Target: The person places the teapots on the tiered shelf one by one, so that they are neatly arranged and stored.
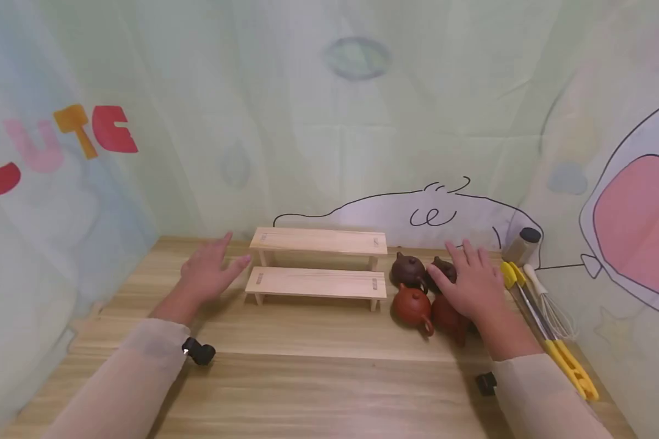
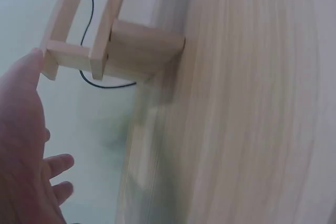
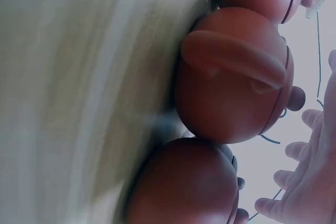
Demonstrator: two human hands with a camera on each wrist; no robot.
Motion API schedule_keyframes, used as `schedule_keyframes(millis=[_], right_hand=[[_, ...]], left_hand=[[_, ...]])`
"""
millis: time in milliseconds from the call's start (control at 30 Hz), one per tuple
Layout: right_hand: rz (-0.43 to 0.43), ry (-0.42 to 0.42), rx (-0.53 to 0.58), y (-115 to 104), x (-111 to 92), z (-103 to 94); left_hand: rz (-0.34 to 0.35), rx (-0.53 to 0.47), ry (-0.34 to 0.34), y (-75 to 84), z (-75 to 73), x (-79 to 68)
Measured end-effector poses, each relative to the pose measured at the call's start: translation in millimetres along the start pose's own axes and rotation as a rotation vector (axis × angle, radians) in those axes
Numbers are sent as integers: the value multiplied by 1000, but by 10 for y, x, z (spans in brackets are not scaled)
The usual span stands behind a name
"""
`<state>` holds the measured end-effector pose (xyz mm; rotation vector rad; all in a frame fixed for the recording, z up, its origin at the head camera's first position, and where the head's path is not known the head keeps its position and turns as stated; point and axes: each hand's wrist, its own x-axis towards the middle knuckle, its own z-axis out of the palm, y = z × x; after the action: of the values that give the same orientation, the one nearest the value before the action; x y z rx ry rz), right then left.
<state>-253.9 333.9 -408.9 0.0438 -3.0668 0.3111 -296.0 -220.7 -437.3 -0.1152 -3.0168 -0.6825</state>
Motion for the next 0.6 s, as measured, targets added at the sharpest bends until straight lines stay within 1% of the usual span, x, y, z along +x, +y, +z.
schedule_keyframes(millis=[100, 167, 233, 267, 400, 533, 600], right_hand=[[-32, 25, -15, 38, -60, -1], [-51, 45, -13, 71, -105, -3], [-71, 70, -4, 105, -153, -5], [-77, 80, 6, 122, -178, -7], [-95, 109, 81, 209, -283, -24], [-107, 142, 172, 309, -390, -39], [-109, 144, 207, 361, -442, -44]], left_hand=[[5, -88, -11, 37, 25, -29], [16, -176, -27, 71, 42, -40], [15, -285, -67, 117, 60, -53], [4, -339, -93, 140, 72, -57], [-72, -551, -208, 240, 115, -84], [-106, -700, -284, 303, 160, -71], [-103, -735, -313, 322, 184, -61]])
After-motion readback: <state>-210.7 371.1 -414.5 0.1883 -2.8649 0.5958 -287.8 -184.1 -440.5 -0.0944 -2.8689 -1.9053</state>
